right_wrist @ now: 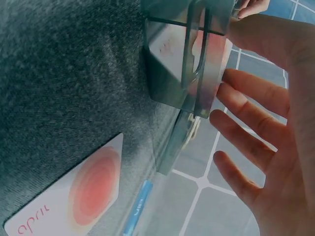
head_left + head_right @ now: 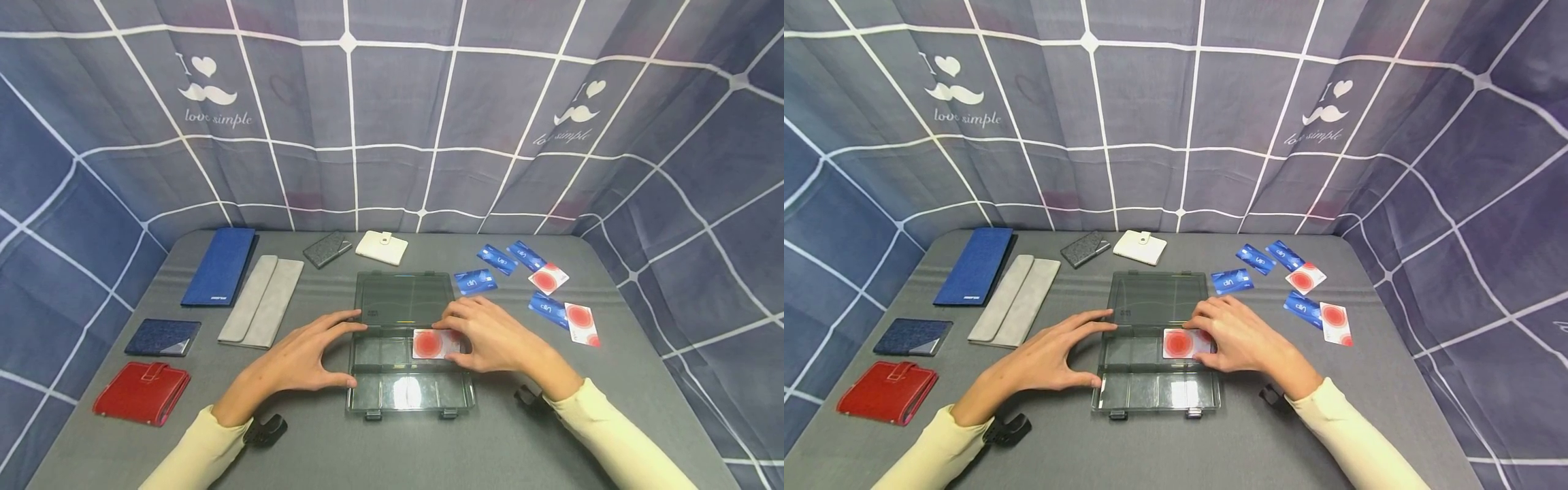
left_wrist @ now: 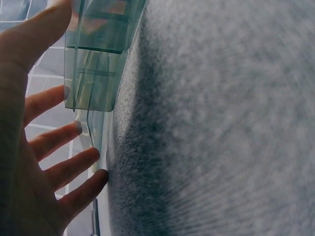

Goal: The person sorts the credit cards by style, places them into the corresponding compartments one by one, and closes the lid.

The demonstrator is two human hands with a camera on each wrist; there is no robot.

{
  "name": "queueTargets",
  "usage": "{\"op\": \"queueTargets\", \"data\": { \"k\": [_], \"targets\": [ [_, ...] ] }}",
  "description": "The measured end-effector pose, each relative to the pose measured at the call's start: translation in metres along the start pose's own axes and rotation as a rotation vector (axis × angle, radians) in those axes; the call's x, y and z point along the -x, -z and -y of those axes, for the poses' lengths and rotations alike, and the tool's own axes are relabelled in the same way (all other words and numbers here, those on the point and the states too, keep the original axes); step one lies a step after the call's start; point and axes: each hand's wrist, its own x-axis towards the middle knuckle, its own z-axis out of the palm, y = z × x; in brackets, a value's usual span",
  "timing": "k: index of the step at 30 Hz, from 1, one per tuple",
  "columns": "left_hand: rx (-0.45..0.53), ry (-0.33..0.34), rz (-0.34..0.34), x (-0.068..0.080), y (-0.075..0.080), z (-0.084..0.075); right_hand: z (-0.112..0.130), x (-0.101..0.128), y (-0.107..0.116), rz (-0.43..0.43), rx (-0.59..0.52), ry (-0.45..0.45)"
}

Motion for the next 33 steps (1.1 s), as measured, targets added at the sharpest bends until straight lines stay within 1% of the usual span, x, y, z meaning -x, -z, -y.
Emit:
{"op": "queueTargets", "data": {
  "k": [5, 9, 13, 17, 24, 27, 33],
  "targets": [
    [-0.006, 0.002, 0.01, -0.001, 0.0, 0.001, -0.004, 0.001, -0.002, -0.025, -0.005, 0.01],
    [-0.009, 0.0, 0.011, -0.001, 0.0, 0.001, -0.008, 0.003, -0.001, -0.044, -0.016, 0.0],
    [-0.012, 0.001, 0.012, -0.001, 0.0, 0.001, -0.015, 0.008, 0.001, -0.065, -0.049, -0.046],
    [-0.017, 0.001, 0.012, 0.0, 0.0, 0.001, -0.025, 0.016, 0.003, -0.068, -0.064, -0.102],
    [-0.012, 0.002, 0.01, 0.001, -0.001, 0.001, -0.039, 0.037, 0.007, -0.074, -0.057, -0.206],
    [-0.005, 0.003, 0.012, 0.001, 0.0, 0.0, -0.045, 0.046, 0.003, -0.083, -0.045, -0.224],
    [-0.005, 0.007, 0.011, 0.001, -0.001, 0.001, -0.053, 0.061, -0.003, -0.108, -0.024, -0.235]
  ]
}}
